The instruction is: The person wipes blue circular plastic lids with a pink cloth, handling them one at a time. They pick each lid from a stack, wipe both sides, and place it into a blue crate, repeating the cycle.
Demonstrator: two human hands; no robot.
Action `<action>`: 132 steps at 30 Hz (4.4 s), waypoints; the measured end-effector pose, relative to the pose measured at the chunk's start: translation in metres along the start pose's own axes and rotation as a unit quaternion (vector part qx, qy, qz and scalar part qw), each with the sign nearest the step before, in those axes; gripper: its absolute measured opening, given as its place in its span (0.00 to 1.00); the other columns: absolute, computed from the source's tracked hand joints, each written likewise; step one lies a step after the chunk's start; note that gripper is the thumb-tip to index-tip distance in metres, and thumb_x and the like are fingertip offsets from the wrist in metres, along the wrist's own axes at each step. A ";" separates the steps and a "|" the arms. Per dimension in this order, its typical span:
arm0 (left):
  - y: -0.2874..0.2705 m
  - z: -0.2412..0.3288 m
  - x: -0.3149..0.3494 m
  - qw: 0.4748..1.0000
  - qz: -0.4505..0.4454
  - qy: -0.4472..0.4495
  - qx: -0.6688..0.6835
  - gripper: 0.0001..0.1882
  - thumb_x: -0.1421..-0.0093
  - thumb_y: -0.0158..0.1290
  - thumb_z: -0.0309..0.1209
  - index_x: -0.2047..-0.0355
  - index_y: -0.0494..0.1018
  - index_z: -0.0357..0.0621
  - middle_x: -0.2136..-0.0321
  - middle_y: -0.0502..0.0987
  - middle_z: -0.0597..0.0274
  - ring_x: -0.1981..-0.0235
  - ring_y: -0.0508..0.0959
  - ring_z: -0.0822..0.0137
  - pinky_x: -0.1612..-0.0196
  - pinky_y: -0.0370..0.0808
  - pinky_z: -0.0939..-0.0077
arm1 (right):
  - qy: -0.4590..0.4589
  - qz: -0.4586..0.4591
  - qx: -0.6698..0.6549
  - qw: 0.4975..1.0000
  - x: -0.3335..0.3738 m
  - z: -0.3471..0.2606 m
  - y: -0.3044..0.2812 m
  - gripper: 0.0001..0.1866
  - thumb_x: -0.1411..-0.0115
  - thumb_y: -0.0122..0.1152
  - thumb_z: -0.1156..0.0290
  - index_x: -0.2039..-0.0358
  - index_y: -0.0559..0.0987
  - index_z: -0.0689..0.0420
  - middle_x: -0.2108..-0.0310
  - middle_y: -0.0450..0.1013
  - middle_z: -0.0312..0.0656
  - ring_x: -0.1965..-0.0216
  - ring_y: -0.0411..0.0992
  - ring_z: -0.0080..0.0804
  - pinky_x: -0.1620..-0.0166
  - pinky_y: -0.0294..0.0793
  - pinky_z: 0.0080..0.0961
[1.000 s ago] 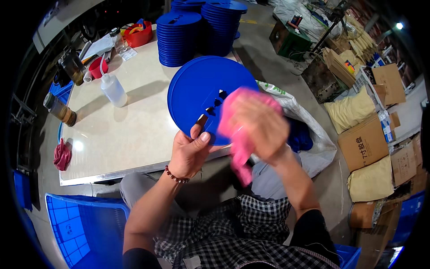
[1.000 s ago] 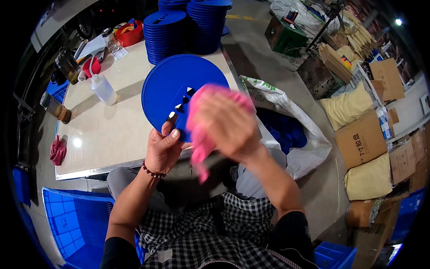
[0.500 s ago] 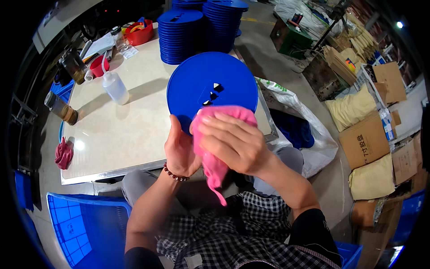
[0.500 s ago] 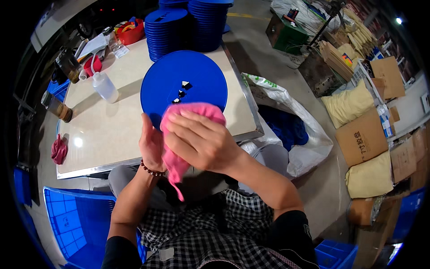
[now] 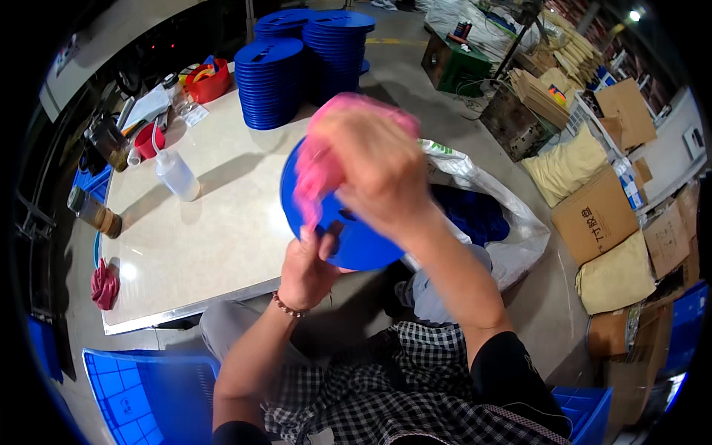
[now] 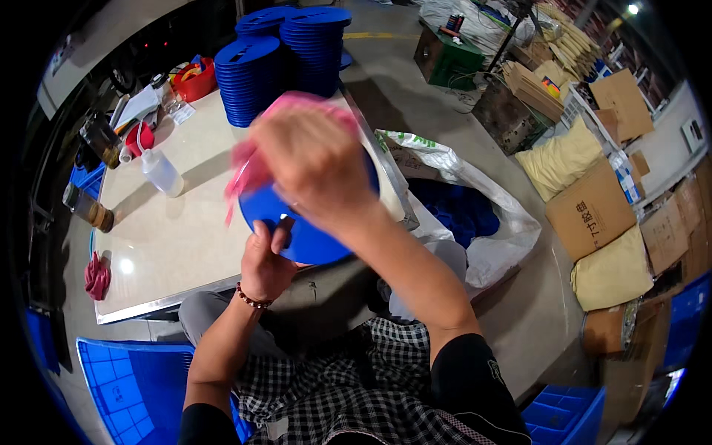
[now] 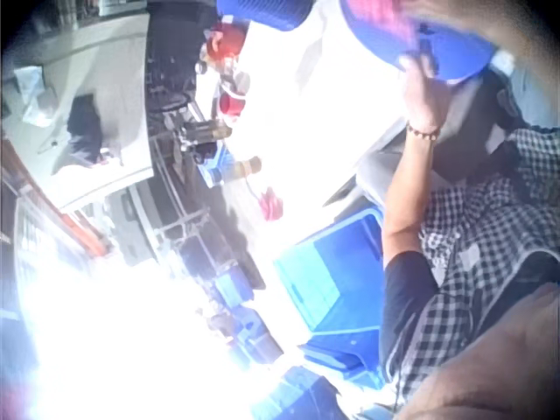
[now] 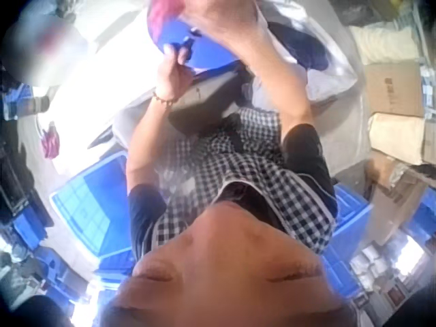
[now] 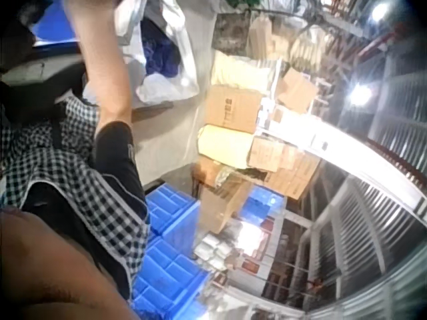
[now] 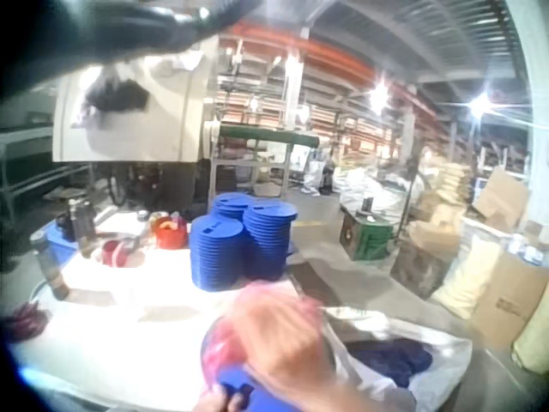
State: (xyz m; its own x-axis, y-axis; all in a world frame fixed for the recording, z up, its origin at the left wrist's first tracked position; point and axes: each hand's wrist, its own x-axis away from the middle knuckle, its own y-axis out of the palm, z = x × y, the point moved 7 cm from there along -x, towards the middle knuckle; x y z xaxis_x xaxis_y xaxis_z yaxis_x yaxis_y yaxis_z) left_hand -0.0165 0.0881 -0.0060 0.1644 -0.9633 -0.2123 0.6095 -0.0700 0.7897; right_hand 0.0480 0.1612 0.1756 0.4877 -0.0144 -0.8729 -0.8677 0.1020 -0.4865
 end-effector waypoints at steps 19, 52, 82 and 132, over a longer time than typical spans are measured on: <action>-0.002 0.030 -0.005 0.998 0.003 0.064 0.009 0.29 0.29 0.40 0.61 0.73 0.62 0.49 0.67 0.71 0.68 0.60 0.82 0.62 0.56 0.84 0.62 | 0.456 -0.058 -0.422 0.782 0.129 0.026 -0.078 0.14 0.40 0.65 0.75 0.55 0.80 0.70 0.61 0.83 0.50 0.51 0.78 0.33 0.41 0.73 0.34; 0.005 0.044 -0.010 0.995 0.043 0.088 -0.034 0.32 0.28 0.49 0.32 0.29 0.49 0.44 0.35 0.66 0.49 0.39 0.73 0.40 0.43 0.78 0.33 | 0.596 0.257 -0.582 0.490 0.238 0.074 -0.038 0.20 0.27 0.49 0.59 0.44 0.74 0.59 0.51 0.78 0.40 0.50 0.78 0.34 0.45 0.79 0.36; 0.016 0.020 -0.004 0.999 0.018 0.013 -0.041 0.27 0.25 0.45 0.38 0.31 0.56 0.40 0.33 0.62 0.47 0.33 0.66 0.49 0.41 0.77 0.41 | 0.014 -0.012 -0.134 0.991 0.056 0.005 0.002 0.14 0.45 0.70 0.67 0.58 0.81 0.56 0.55 0.81 0.44 0.49 0.79 0.45 0.43 0.76 0.41; -0.033 -0.002 -0.016 0.981 0.176 -0.063 -0.051 0.36 0.25 0.32 0.57 0.32 0.56 0.39 0.39 0.69 0.43 0.46 0.79 0.48 0.53 0.87 0.56 | 0.560 -0.059 -0.582 0.587 0.185 0.046 0.018 0.16 0.38 0.69 0.66 0.55 0.80 0.63 0.65 0.80 0.40 0.67 0.79 0.26 0.60 0.79 0.24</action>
State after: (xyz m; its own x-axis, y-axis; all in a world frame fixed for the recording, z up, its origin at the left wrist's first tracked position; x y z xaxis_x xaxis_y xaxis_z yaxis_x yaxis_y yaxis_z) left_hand -0.0380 0.1067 -0.0301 0.2864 -0.9477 0.1411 0.6073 0.2935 0.7382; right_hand 0.1269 0.2066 0.0072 0.7475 -0.6641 0.0093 -0.6301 -0.7047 0.3260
